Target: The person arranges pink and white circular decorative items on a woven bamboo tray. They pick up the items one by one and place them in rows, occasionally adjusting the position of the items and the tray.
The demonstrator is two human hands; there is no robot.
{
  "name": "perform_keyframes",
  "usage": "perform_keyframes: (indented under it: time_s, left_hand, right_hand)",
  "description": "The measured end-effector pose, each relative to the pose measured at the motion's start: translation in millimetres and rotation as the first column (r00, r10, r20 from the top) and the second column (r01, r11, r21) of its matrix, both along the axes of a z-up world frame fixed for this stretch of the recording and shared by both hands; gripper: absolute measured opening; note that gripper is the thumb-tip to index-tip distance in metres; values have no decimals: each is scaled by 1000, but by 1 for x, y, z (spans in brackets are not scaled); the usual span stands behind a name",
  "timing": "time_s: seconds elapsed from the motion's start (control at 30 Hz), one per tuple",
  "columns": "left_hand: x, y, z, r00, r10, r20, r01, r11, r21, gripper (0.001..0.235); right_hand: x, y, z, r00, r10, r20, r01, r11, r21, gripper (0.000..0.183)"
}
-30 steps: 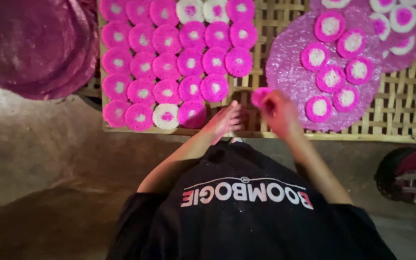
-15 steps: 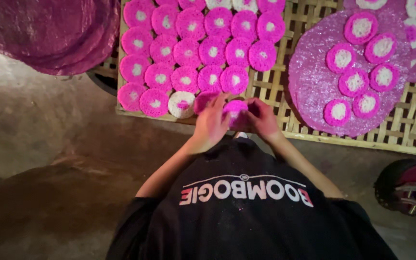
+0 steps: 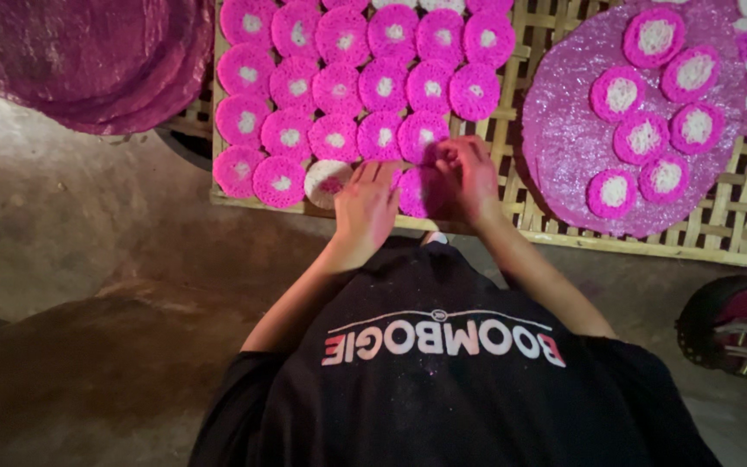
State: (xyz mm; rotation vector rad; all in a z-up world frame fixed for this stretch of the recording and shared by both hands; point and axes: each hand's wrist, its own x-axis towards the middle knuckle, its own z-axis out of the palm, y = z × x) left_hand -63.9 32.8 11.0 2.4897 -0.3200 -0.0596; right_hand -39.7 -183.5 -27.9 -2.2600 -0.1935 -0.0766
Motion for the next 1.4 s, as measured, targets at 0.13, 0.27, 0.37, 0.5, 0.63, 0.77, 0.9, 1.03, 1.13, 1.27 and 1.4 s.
perform_keyframes:
  time_s: [0.13, 0.27, 0.37, 0.5, 0.63, 0.77, 0.9, 1.03, 1.13, 1.27, 1.4]
  left_hand:
    - [2, -6, -1, 998, -21, 62, 22, 1000, -7, 35]
    - [7, -12, -2, 992, -9, 130, 5, 999, 34, 34]
    - [10, -15, -3, 990, 9, 138, -13, 999, 30, 34]
    - [9, -17, -5, 990, 9, 141, -15, 999, 37, 33]
    - [10, -17, -4, 991, 12, 133, -21, 997, 69, 32]
    - [8, -16, -2, 994, 24, 107, -25, 1000, 12, 30]
    - [9, -15, -1, 991, 44, 126, -45, 999, 4, 30]
    - [14, -21, -1, 988, 49, 148, -51, 999, 13, 24]
    - [21, -30, 1, 987, 36, 155, -25, 997, -69, 24]
    - [28, -57, 6, 986, -46, 158, 62, 993, -103, 21]
    - [28, -87, 14, 980, -110, 164, 139, 974, -178, 22]
  right_hand:
    - [14, -2, -3, 998, -11, 70, 7, 999, 53, 39]
    - [21, 4, -9, 992, -58, -107, 75, 984, 162, 40]
    - [29, 5, -11, 995, -89, -44, 94, 990, 109, 36]
    - [43, 4, -11, 993, -103, -62, 104, 995, 5, 37]
    - [49, 5, -8, 982, -102, -161, 106, 994, 14, 33]
    - [47, 8, -6, 990, -94, -107, 101, 993, 64, 25]
    - [44, 11, -4, 998, -63, -31, 67, 990, 126, 28]
    - [38, -4, -2, 996, -81, -44, 84, 994, 65, 33]
    - [29, -45, 1, 992, -95, 81, 99, 993, -58, 41]
    - [42, -146, 5, 871, -350, -346, 467, 367, 805, 49]
    - [45, -223, 10, 948, -171, 269, 273, 870, -410, 24]
